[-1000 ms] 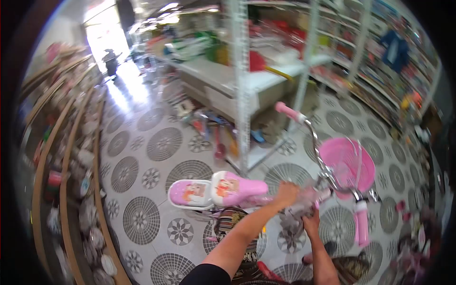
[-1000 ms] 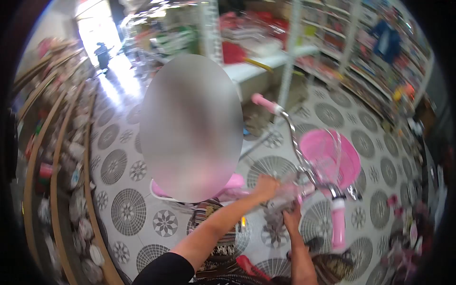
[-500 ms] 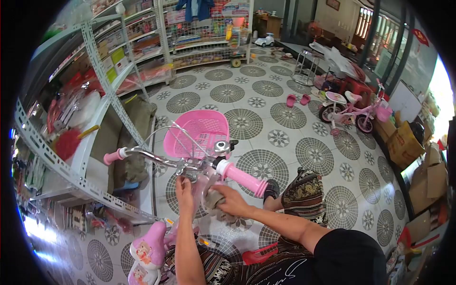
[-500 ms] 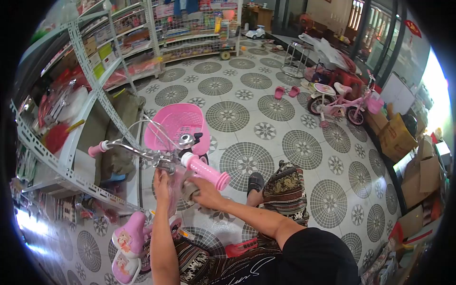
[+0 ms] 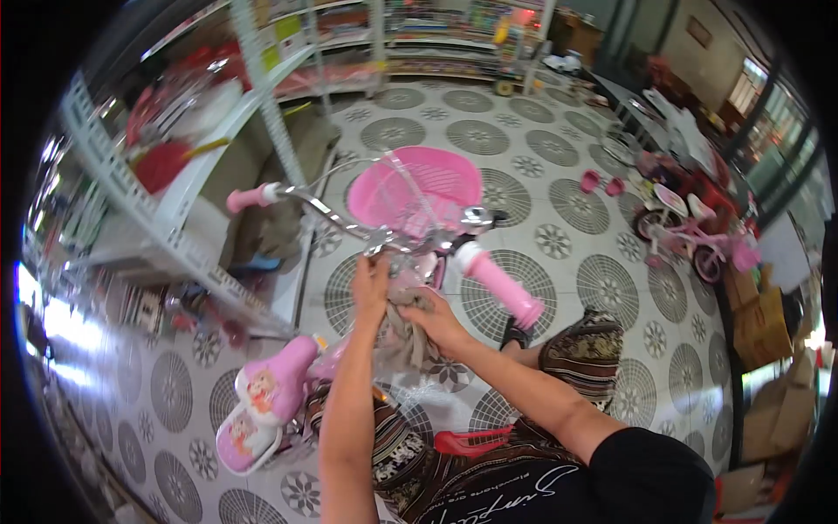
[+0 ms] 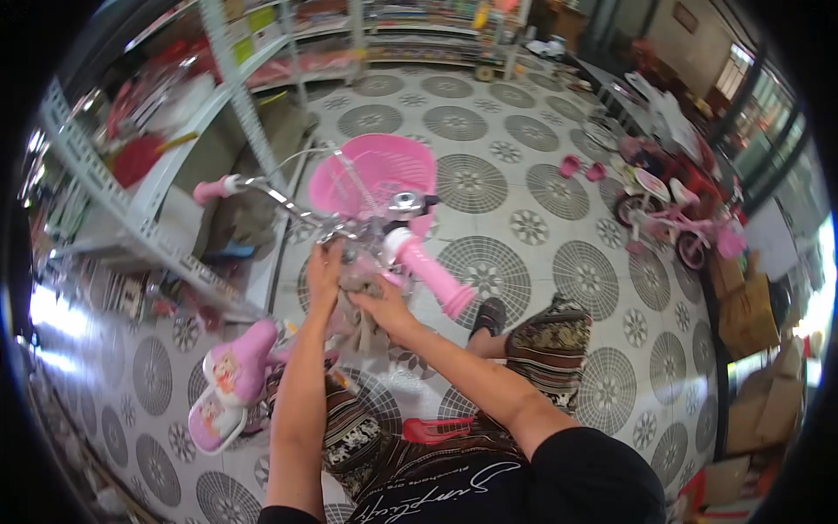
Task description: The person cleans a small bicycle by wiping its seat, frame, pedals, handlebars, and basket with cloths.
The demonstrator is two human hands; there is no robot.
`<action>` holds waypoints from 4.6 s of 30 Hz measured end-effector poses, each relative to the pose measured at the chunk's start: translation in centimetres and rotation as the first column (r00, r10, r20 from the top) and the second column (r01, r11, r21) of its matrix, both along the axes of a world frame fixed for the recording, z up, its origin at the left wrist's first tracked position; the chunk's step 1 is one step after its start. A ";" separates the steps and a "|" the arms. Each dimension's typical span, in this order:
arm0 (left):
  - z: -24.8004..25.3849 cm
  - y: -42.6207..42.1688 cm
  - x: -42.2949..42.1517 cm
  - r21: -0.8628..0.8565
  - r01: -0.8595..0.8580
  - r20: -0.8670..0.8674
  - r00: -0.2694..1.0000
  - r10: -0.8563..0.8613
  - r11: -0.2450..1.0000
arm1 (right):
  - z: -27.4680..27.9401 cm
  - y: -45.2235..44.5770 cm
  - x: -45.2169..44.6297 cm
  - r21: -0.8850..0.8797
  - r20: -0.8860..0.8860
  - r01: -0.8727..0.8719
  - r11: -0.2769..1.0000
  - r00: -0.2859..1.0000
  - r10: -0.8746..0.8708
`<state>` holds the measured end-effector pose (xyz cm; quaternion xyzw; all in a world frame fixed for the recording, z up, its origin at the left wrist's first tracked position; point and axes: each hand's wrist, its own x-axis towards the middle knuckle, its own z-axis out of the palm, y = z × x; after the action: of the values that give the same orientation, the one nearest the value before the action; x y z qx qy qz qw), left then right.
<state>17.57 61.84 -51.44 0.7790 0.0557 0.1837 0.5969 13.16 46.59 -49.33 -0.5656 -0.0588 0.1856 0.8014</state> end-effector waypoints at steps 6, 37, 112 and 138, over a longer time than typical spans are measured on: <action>-5.9 1.0 1.0 -0.285 0.173 0.303 0.949 -0.083 0.943 | 7.8 3.2 -0.1 -0.225 0.970 0.425 0.877 0.187 0.158; 0.0 1.9 -6.4 -0.950 -0.031 -0.094 0.977 -0.190 0.310 | 4.3 3.5 -1.8 -0.812 0.574 0.261 0.522 0.518 0.634; -19.6 -6.9 2.2 0.171 0.024 -0.479 0.875 0.062 0.985 | -25.0 -5.5 5.8 -0.746 0.082 0.102 0.658 0.995 -0.061; -28.1 -3.3 -3.1 -0.849 -0.370 -0.510 0.762 -0.399 0.378 | -19.6 -0.5 5.6 -0.665 0.726 0.485 0.568 0.598 0.339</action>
<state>14.49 58.52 -79.54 0.3190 0.3429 -0.1668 0.8676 18.78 46.10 -68.89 -0.8887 -0.2894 -0.1211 0.3343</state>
